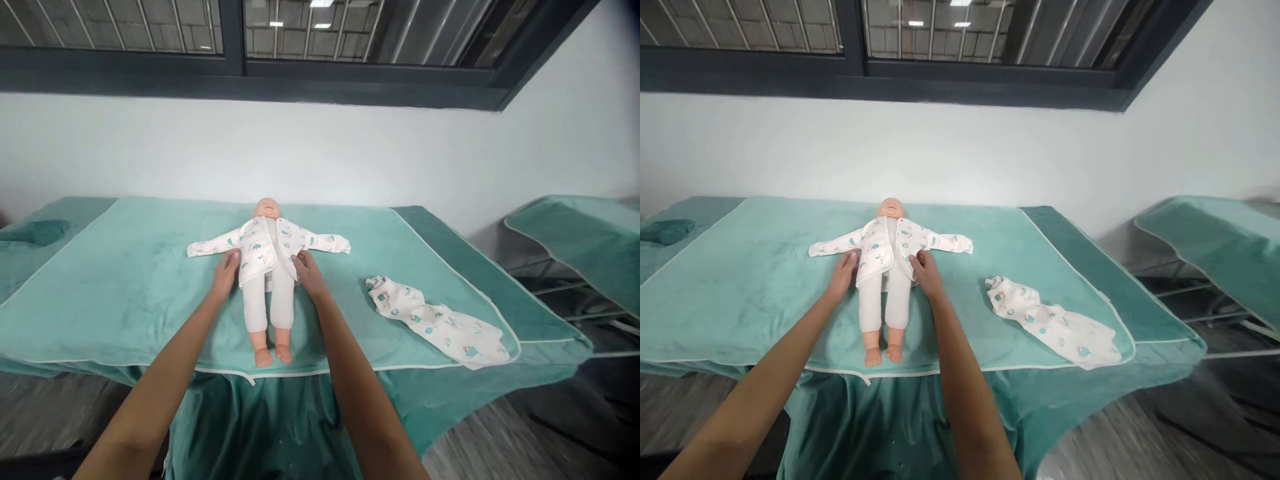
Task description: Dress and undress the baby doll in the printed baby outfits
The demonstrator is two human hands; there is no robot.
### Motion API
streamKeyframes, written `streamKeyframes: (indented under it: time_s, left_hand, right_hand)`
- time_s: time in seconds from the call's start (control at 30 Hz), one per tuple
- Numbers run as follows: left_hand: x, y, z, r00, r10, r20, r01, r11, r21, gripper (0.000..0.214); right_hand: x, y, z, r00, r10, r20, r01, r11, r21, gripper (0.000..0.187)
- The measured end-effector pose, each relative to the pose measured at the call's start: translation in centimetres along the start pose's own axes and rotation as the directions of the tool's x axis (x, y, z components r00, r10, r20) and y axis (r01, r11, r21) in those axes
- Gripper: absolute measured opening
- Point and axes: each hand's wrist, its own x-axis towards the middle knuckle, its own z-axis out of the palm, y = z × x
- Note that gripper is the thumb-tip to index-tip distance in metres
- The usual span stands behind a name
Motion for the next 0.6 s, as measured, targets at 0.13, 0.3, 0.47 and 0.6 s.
streamKeyframes:
  time_s: [0.13,0.3,0.47,0.6]
  left_hand:
    - [-0.2,0.1,2.7,0.978,-0.123,0.166,0.176,0.916,-0.359,0.063]
    - [3.2,0.4,4.1,0.98,-0.126,0.156,0.183,0.879,-0.44,0.064]
    - [5.8,-0.3,5.6,0.989,-0.093,0.113,0.133,0.896,-0.424,0.061]
    - [6.0,-1.0,5.8,0.998,-0.061,0.031,0.069,0.925,-0.375,0.053]
  right_hand:
    - [-0.3,-1.3,-0.1,0.983,-0.08,0.166,0.073,0.996,0.048,0.053]
    - [1.0,-2.0,-0.5,0.961,-0.136,0.241,0.108,0.986,0.126,0.058]
    - [3.3,-1.3,-0.9,0.96,-0.145,0.24,0.091,0.971,0.223,0.064]
    - [4.0,-0.3,-1.3,0.98,-0.078,0.185,0.018,0.953,0.302,0.062]
